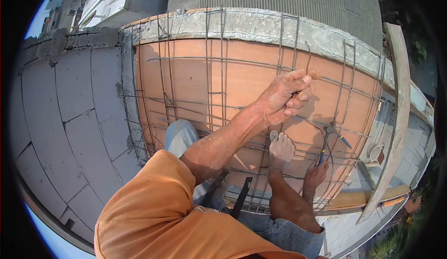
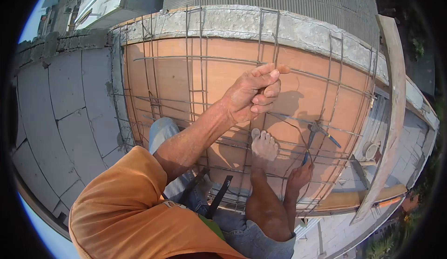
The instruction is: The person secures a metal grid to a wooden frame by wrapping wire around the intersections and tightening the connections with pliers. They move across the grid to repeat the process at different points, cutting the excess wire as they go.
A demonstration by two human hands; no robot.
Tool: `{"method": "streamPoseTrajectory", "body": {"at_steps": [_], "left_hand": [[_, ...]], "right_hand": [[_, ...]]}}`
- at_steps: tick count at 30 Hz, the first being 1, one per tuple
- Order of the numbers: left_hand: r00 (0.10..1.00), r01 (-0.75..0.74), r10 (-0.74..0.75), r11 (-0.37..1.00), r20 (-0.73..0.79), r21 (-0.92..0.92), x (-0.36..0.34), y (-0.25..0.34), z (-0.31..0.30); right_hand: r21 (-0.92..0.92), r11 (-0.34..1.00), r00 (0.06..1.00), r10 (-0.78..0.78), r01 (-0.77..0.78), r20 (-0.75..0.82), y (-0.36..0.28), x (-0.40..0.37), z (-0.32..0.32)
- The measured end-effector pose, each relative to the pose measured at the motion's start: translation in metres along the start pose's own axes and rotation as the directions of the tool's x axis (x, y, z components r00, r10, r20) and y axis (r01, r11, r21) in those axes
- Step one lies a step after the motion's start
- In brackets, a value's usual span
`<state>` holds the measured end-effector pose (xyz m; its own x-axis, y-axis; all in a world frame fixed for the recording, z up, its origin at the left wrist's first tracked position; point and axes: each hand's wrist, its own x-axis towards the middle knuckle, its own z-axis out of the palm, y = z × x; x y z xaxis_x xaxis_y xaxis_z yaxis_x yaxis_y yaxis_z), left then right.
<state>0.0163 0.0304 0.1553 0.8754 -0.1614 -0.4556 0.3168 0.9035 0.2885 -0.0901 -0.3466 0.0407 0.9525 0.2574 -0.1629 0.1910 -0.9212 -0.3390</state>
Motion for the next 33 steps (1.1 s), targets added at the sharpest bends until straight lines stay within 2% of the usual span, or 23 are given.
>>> {"method": "streamPoseTrajectory", "body": {"at_steps": [1,2,3,4,6,7,8,9,10,12,14,15,17,21,23,25,26,27,29,30,31,32,33], "left_hand": [[0.998,0.008,-0.008,1.000,0.061,0.006,0.006,-0.003,0.006],[0.998,0.037,-0.038,0.999,0.052,0.014,0.012,-0.008,0.015],[0.997,0.059,-0.060,0.998,0.042,0.030,0.022,-0.011,0.023],[0.993,0.067,-0.069,0.997,0.097,0.029,0.032,-0.018,0.028],[0.973,0.116,-0.121,0.993,0.196,0.036,0.058,-0.037,0.039],[0.978,0.108,-0.119,0.992,0.171,0.070,0.070,-0.044,0.044],[0.986,0.090,-0.104,0.991,0.134,0.101,0.079,-0.053,0.048],[0.980,0.109,-0.125,0.988,0.157,0.110,0.089,-0.064,0.053],[0.978,0.116,-0.139,0.982,0.154,0.152,0.099,-0.076,0.058],[0.978,0.115,-0.152,0.962,0.140,0.247,0.117,-0.104,0.066],[0.971,0.167,-0.213,0.933,0.114,0.319,0.129,-0.138,0.073],[0.962,0.214,-0.262,0.900,0.080,0.381,0.134,-0.153,0.077],[0.955,0.217,-0.279,0.887,0.098,0.409,0.140,-0.181,0.081],[0.952,0.239,-0.293,0.895,0.093,0.376,0.152,-0.231,0.070],[0.959,0.171,-0.246,0.895,0.137,0.412,0.161,-0.244,0.059],[0.952,0.041,-0.177,0.882,0.249,0.469,0.171,-0.252,0.048],[0.951,0.039,-0.176,0.882,0.253,0.469,0.171,-0.248,0.053],[0.968,-0.086,-0.081,0.784,0.239,0.615,0.169,-0.237,0.060],[0.969,-0.245,0.109,0.556,0.222,0.794,0.161,-0.207,0.056],[0.960,-0.273,0.184,0.457,0.210,0.847,0.157,-0.185,0.044],[0.917,-0.347,0.263,0.154,0.300,0.925,0.156,-0.156,0.027],[0.815,-0.445,0.368,-0.100,0.448,0.890,0.157,-0.132,-0.001],[0.834,-0.331,0.426,-0.121,0.350,0.936,0.143,-0.105,-0.012]], "right_hand": [[0.039,0.995,0.995,-0.088,0.090,-0.046,-0.008,-0.001,0.000],[-0.076,0.997,0.999,0.032,-0.035,-0.035,0.013,-0.013,0.028],[0.103,0.978,0.982,0.173,-0.180,0.075,0.015,-0.018,0.031],[0.066,0.962,0.965,0.263,-0.263,0.015,0.008,-0.016,0.024],[-0.004,0.999,0.980,0.041,-0.041,0.196,0.001,0.003,0.004],[-0.024,0.996,0.983,0.088,-0.085,0.160,0.016,0.010,-0.012],[0.281,0.935,0.940,0.124,-0.218,0.319,0.033,0.013,-0.029],[0.540,0.762,0.881,0.085,-0.359,0.466,0.043,0.023,-0.047],[0.473,0.655,0.784,0.323,-0.589,0.530,0.030,0.050,-0.085],[0.746,0.387,0.819,0.443,-0.541,0.364,0.036,0.087,-0.131],[0.781,0.535,0.931,0.329,-0.323,0.159,0.025,0.127,-0.166],[0.782,0.534,0.931,0.331,-0.320,0.155,0.019,0.146,-0.180],[0.560,0.771,0.952,0.219,-0.302,0.211,0.007,0.179,-0.194],[0.462,0.839,0.952,0.198,-0.287,0.231,0.002,0.203,-0.151],[0.698,0.580,0.900,0.364,-0.421,0.241,0.002,0.203,-0.130],[0.731,0.546,0.887,0.427,-0.410,0.178,0.008,0.204,-0.117],[0.763,0.514,0.865,0.488,-0.392,0.115,0.011,0.205,-0.116],[0.764,0.515,0.865,0.489,-0.389,0.112,0.009,0.210,-0.125],[0.863,0.295,0.743,0.657,-0.409,0.127,0.013,0.215,-0.145],[0.834,0.352,0.769,0.626,-0.425,0.128,0.029,0.211,-0.150],[0.801,0.402,0.791,0.597,-0.444,0.138,0.054,0.204,-0.155],[0.669,0.540,0.779,0.619,-0.511,0.095,0.077,0.198,-0.156],[0.506,0.659,0.781,0.623,-0.556,0.045,0.101,0.189,-0.159]]}}
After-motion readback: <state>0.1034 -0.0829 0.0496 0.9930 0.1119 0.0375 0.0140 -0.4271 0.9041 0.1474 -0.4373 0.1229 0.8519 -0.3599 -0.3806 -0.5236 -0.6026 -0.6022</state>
